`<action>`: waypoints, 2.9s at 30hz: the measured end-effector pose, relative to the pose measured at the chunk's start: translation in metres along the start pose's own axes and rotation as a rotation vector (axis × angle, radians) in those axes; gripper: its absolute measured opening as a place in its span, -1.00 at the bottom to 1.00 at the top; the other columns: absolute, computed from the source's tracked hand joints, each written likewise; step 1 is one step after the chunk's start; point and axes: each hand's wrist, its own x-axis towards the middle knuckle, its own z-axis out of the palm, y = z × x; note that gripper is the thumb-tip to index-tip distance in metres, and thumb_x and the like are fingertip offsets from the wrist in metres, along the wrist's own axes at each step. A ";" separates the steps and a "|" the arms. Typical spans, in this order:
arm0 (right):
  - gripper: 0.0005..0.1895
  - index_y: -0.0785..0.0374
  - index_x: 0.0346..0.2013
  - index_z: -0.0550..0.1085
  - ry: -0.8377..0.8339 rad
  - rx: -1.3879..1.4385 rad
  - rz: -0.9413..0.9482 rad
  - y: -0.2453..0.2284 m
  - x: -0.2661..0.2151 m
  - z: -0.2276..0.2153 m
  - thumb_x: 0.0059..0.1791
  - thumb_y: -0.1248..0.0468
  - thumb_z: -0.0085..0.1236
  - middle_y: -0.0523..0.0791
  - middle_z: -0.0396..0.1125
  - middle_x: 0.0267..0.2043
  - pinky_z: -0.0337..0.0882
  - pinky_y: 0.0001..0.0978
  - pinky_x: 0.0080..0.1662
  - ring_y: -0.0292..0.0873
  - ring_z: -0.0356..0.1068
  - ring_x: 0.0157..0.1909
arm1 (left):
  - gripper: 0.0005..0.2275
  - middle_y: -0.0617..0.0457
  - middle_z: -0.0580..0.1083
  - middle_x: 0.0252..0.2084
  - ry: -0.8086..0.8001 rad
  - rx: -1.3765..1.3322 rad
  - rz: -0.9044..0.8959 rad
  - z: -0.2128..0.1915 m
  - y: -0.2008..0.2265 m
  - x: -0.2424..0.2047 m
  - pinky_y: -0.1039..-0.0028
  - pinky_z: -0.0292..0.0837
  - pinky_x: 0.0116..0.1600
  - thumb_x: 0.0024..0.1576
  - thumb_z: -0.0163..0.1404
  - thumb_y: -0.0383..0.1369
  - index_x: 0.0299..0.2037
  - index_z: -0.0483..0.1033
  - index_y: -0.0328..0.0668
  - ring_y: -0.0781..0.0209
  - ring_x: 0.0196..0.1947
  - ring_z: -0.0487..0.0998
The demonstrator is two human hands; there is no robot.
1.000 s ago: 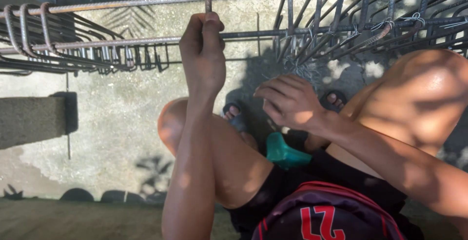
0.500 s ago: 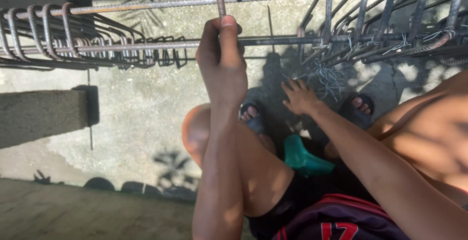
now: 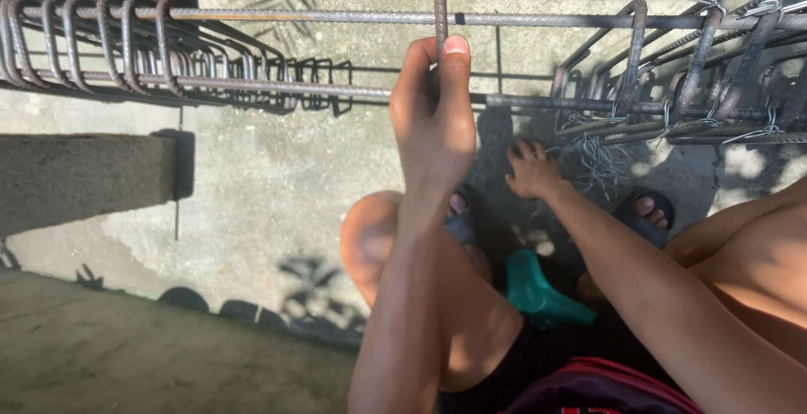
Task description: Tying rebar stirrups to longitudinal bars using a hook tool and wire ties
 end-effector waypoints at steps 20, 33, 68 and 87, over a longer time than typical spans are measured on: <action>-0.76 0.32 -0.06 0.55 0.557 0.905 -0.144 -0.016 -0.094 -0.076 -0.02 0.37 0.19 -0.06 0.46 -0.07 0.45 -0.21 -0.04 -0.08 0.47 -0.10 | -0.81 0.27 0.24 -0.56 0.010 0.159 0.149 0.005 0.006 -0.006 0.55 0.11 -0.43 0.29 -0.10 -0.24 -0.31 0.38 -0.12 0.46 -0.56 0.18; -0.79 0.42 -0.09 0.40 0.597 1.515 -0.599 -0.055 -0.257 -0.245 0.02 0.50 0.21 0.04 0.45 -0.13 0.60 -0.28 -0.02 -0.12 0.57 -0.08 | -0.66 0.25 0.25 -0.68 -0.047 0.192 0.097 -0.006 0.004 -0.039 0.63 0.11 -0.39 0.34 -0.08 -0.17 -0.53 0.38 0.00 0.52 -0.53 0.25; -0.80 0.50 0.01 0.50 0.691 1.382 -0.562 -0.009 -0.244 -0.289 0.13 0.42 0.09 0.19 0.48 -0.27 0.67 -0.07 -0.22 0.06 0.58 -0.27 | -0.92 0.22 0.37 -0.35 -0.359 1.046 1.163 0.043 -0.025 -0.069 0.53 0.46 -0.52 0.18 0.03 -0.27 -0.30 0.52 0.00 0.31 -0.71 0.47; -0.45 0.41 -0.35 0.54 0.362 1.006 -0.448 -0.013 -0.259 -0.302 0.23 0.06 -0.23 0.07 0.41 -0.63 0.47 -0.27 -0.57 -0.08 0.43 -0.69 | -0.90 0.10 0.31 -0.51 -0.381 0.531 0.871 0.032 0.003 -0.074 0.53 0.45 -0.50 0.06 0.21 -0.42 -0.43 0.54 -0.19 0.09 -0.64 0.48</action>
